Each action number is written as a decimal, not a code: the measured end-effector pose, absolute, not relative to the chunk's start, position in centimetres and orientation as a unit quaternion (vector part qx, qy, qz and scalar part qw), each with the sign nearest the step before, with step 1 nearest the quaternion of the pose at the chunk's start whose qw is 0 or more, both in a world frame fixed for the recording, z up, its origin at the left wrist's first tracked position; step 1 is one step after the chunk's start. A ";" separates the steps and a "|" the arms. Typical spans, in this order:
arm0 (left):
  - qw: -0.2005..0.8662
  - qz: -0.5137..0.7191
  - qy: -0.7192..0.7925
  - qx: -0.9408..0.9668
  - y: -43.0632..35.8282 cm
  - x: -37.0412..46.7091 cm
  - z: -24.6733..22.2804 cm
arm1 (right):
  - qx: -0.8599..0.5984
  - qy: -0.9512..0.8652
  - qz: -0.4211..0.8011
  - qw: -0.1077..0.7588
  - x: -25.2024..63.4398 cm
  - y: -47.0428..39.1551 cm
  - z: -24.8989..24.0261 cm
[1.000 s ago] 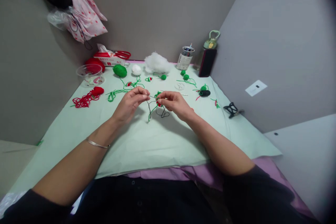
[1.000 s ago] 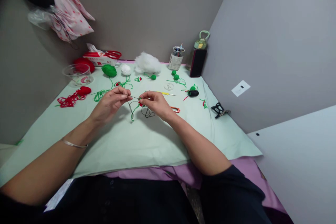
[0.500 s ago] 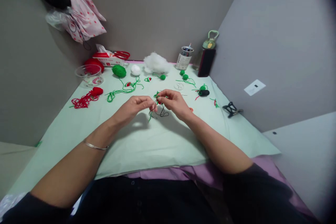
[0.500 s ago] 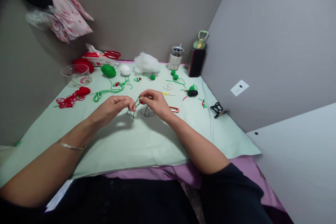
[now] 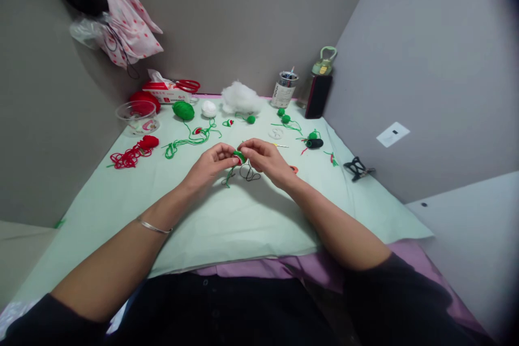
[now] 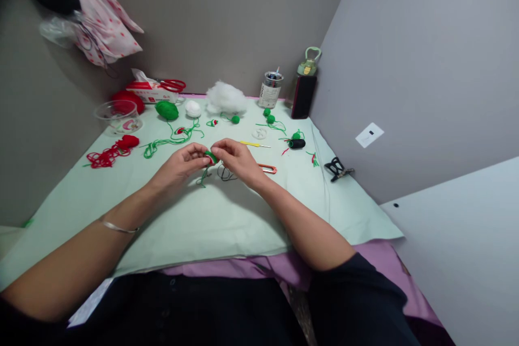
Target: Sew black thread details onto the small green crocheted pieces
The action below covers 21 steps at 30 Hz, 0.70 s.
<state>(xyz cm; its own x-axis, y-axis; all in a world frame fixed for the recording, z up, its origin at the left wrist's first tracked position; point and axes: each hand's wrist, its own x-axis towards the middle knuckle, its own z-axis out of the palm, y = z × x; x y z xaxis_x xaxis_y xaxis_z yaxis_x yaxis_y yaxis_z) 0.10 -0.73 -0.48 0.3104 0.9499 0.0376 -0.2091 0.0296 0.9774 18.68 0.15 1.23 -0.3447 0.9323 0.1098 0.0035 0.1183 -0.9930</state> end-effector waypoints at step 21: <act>0.692 0.452 0.321 0.462 -0.9 -0.6 0.5 | -0.375 -0.504 0.647 0.433 20.4 1.7 1.5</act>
<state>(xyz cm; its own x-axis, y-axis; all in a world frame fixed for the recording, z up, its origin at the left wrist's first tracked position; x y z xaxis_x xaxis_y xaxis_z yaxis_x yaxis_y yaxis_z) -0.61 -0.88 0.51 0.3854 0.9223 -0.0276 -0.3289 0.1653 0.9298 20.44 1.69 1.51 -0.3452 0.9373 -0.0479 -0.1817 -0.1168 -0.9764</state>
